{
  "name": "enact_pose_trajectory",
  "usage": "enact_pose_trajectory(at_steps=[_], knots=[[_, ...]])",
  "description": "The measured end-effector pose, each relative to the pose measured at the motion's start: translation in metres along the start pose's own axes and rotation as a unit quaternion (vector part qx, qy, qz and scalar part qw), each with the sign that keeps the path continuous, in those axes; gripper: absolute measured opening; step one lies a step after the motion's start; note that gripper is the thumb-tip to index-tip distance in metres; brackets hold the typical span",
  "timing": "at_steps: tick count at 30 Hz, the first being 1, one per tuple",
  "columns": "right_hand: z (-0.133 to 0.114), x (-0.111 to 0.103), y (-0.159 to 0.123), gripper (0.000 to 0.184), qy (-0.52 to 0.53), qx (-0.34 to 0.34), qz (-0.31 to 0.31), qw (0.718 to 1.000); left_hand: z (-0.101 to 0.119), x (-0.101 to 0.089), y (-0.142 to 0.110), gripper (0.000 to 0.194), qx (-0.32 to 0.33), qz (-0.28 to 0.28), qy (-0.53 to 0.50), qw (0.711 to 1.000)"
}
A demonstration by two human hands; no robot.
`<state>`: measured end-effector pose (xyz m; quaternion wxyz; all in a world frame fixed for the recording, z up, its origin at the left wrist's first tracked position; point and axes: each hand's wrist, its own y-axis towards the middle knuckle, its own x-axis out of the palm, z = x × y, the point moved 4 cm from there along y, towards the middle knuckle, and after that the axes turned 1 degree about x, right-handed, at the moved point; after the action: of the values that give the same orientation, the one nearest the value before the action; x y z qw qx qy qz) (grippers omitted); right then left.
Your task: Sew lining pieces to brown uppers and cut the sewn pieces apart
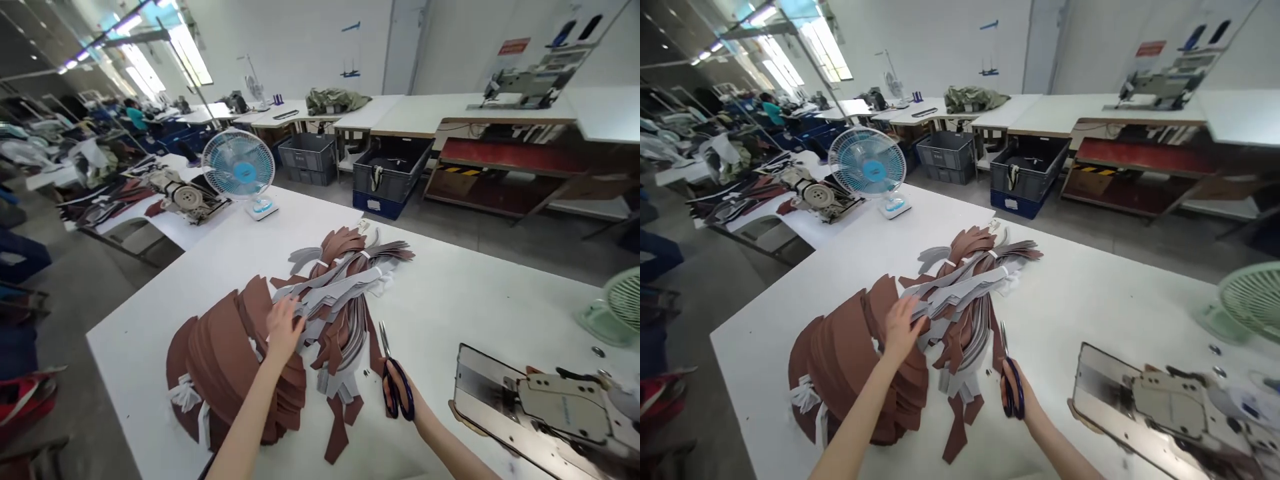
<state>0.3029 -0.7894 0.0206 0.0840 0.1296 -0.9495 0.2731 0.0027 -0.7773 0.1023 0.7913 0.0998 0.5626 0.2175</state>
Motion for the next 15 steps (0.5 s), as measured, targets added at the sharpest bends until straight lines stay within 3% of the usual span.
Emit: enact_pose_trajectory(at_steps=[4, 8, 11, 15], knots=[[0.012, -0.031, -0.014, 0.071, 0.05, -0.008, 0.03, 0.998, 0.089, 0.084, 0.064, 0.059, 0.113, -0.113, 0.025, 0.987], [0.033, -0.082, -0.021, 0.073, 0.088, -0.014, 0.099, 0.991, 0.132, 0.139, 0.096, 0.083, 0.117, -0.188, 0.08, 0.972], [0.045, -0.121, -0.02, 0.082, 0.1, 0.006, 0.126, 0.987, 0.137, 0.151, 0.113, 0.078, 0.039, -0.253, 0.058, 0.965], [0.04, -0.152, -0.02, 0.081, 0.122, 0.008, 0.155, 0.98, 0.131, 0.13, 0.153, 0.056, -0.035, -0.322, -0.03, 0.946]])
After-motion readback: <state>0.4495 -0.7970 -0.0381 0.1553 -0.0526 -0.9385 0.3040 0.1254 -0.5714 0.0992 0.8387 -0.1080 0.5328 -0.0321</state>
